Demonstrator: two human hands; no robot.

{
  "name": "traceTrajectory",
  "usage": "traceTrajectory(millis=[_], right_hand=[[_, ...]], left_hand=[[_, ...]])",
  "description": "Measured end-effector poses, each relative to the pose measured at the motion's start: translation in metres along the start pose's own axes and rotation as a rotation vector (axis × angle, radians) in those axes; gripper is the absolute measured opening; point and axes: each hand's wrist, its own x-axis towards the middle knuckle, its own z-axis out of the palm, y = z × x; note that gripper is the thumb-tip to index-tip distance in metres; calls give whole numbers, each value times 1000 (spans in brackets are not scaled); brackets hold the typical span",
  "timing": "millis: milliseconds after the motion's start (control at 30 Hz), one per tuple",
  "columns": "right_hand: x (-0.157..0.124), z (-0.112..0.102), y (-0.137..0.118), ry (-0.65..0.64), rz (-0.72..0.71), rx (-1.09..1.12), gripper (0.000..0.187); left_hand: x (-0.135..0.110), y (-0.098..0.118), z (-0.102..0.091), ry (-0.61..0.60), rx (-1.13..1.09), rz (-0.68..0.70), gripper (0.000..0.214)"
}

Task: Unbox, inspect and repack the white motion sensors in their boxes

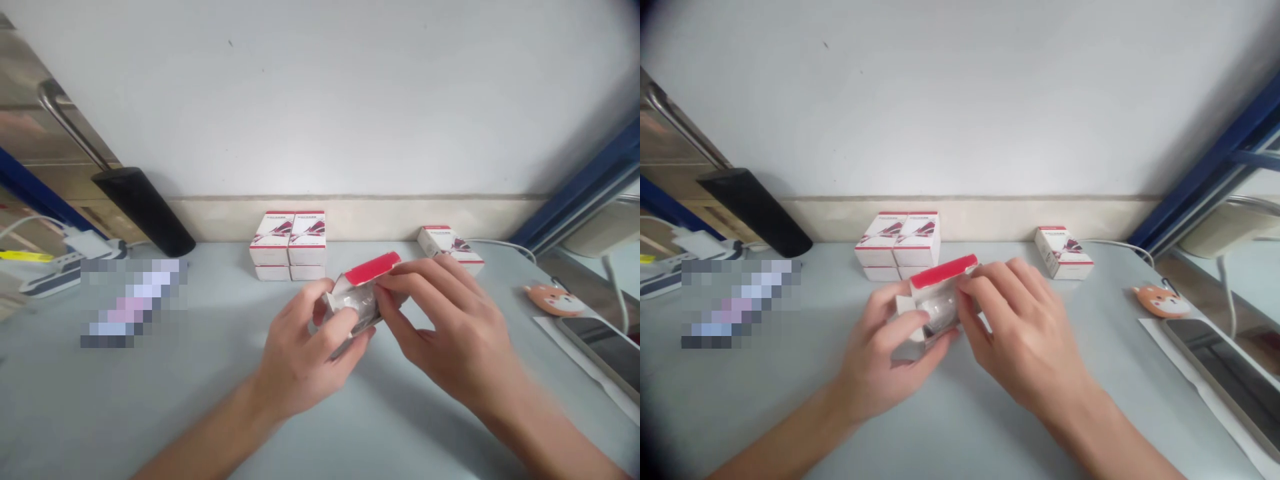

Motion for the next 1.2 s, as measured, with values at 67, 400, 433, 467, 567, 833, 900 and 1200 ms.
traceTrajectory(millis=[67, 400, 433, 467, 567, 833, 900, 1200], right_hand=[[1, -3, 0, -30, -6, 7, 13], [-6, 4, 8, -155, 20, 18, 39], [-6, 8, 15, -122, 53, 37, 44], [-8, 12, 23, -93, 106, 44, 46], [-19, 28, 56, -161, 342, -48, 37], [-43, 58, 96, -450, 541, 32, 22], [-31, 46, 81, -165, 567, 104, 20], [25, 0, 1, -179, -49, 169, 27]], left_hand=[[0, 1, 2, 23, -35, -15, 36], [-4, -13, 8, 50, -270, -272, 47], [-5, -16, 9, 49, -294, -303, 47], [-7, -18, 10, 51, -317, -334, 46], [-9, -23, 13, 57, -344, -373, 46], [-6, -26, 10, -10, -306, -231, 48], [-6, -28, 10, -23, -323, -234, 50], [-13, -36, 19, 5, -471, -244, 57]])
